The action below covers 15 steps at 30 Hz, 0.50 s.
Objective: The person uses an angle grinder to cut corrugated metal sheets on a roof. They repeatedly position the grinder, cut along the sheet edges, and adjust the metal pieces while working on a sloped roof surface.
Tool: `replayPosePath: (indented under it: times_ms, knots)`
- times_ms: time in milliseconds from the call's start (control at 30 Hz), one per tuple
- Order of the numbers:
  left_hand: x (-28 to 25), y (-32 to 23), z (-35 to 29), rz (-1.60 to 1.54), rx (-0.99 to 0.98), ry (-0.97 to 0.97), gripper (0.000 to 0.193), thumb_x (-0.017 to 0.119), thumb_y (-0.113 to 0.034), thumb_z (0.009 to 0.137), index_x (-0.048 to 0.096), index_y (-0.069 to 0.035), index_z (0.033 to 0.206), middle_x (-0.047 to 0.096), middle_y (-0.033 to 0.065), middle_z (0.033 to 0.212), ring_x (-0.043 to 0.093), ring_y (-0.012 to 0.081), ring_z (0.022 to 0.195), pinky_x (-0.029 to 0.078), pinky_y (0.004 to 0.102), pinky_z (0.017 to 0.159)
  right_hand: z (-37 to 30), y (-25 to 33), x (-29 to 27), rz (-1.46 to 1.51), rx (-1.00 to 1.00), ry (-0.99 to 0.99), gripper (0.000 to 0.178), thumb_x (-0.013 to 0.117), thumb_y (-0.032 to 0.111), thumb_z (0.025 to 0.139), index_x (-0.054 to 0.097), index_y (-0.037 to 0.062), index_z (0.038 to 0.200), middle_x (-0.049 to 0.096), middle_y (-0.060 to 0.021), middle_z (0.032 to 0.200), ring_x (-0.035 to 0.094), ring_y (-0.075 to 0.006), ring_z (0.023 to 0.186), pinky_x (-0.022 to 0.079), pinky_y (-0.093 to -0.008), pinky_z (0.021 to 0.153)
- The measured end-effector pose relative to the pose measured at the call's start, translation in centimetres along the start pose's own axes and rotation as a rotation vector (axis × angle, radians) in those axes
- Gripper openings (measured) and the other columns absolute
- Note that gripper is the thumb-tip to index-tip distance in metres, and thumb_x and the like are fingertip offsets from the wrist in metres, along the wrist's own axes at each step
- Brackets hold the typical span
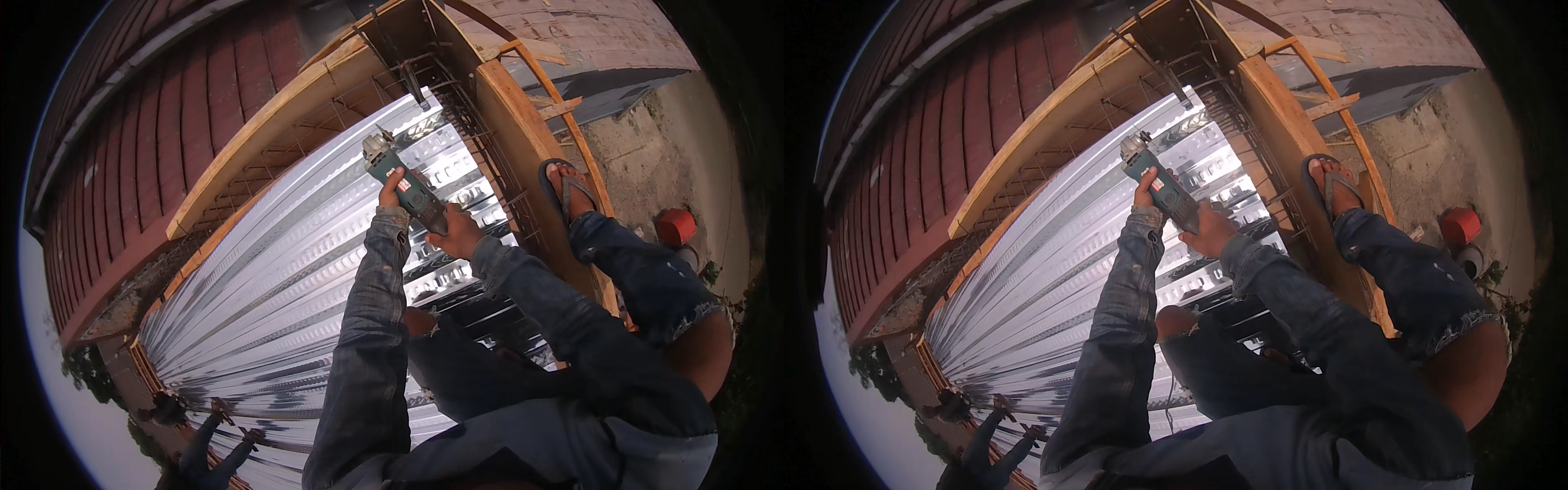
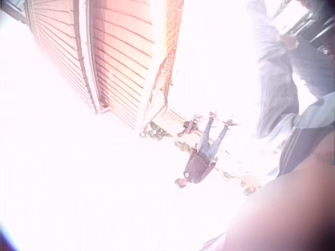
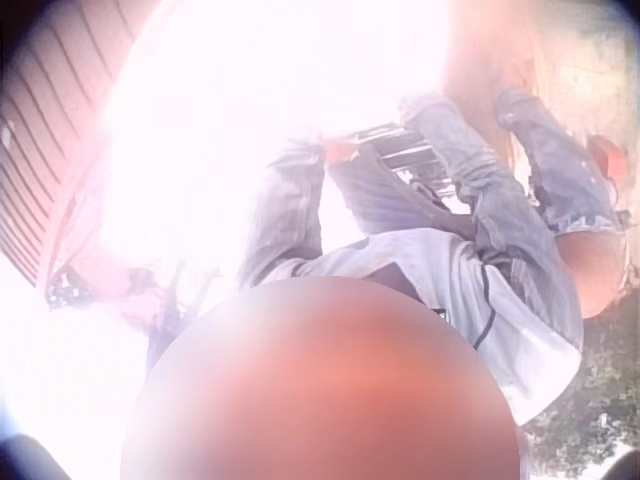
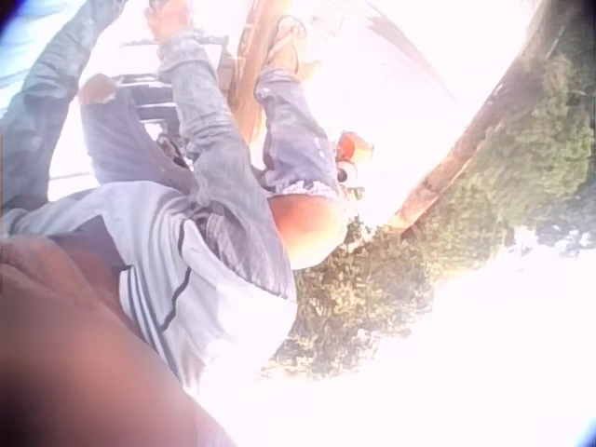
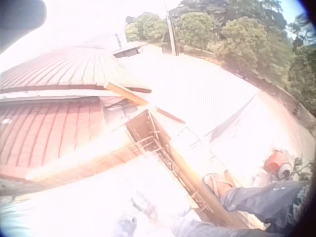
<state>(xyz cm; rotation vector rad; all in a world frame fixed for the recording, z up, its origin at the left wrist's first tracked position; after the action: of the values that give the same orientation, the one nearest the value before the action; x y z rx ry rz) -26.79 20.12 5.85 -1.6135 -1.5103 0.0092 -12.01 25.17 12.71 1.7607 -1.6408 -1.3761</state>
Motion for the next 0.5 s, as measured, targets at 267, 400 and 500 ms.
replayPosePath:
  times_ms: [267, 400, 500]
  knots:
    - [2.9, 3.5, 4.0, 0.078, -0.021, -0.081, 0.039, 0.071, -0.026, 0.075, 0.053, -0.001, 0.100, 0.061, 0.0145, 0.083, 0.063, 0.0271, 0.070, 0.055, 0.0404, 0.063, 1.0, -3.9, -2.5, -0.210, 0.248, -0.109, 0.053, 0.068, 0.027, 0.078, 0.038, -0.0042, 0.107, 0.062, -0.0246, 0.092, 0.062, -0.0383, 0.089, 0.050, -0.0441, 0.080]
    - [-0.4, 4.4, 9.1, 0.217, 0.000, -0.209, 0.033, 0.075, -0.015, 0.070, 0.056, -0.002, 0.094, 0.061, 0.0121, 0.075, 0.062, 0.0268, 0.061, 0.054, 0.0408, 0.058, 3.1, -4.1, -3.7, -0.219, 0.315, -0.117, 0.048, 0.067, 0.023, 0.079, 0.040, -0.0048, 0.107, 0.063, -0.0221, 0.095, 0.062, -0.0367, 0.093, 0.050, -0.0424, 0.082]
    - [0.8, 5.0, 10.8, 0.219, -0.052, -0.176, 0.032, 0.073, -0.013, 0.070, 0.056, -0.002, 0.094, 0.061, 0.0120, 0.075, 0.062, 0.0278, 0.061, 0.055, 0.0414, 0.059, 3.9, -5.0, -4.4, -0.207, 0.393, -0.166, 0.045, 0.066, 0.021, 0.079, 0.042, -0.0042, 0.107, 0.063, -0.0212, 0.096, 0.062, -0.0364, 0.095, 0.050, -0.0426, 0.082]
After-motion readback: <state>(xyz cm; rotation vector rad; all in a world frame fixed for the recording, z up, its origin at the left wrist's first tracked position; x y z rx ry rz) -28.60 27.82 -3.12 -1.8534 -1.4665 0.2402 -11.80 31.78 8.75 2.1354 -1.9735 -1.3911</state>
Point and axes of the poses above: each hand's wrist, its own z-axis towards the middle knuckle, its own x-axis out of the palm, y = z × x, the point moved 9 cm from there along z, towards the middle knuckle
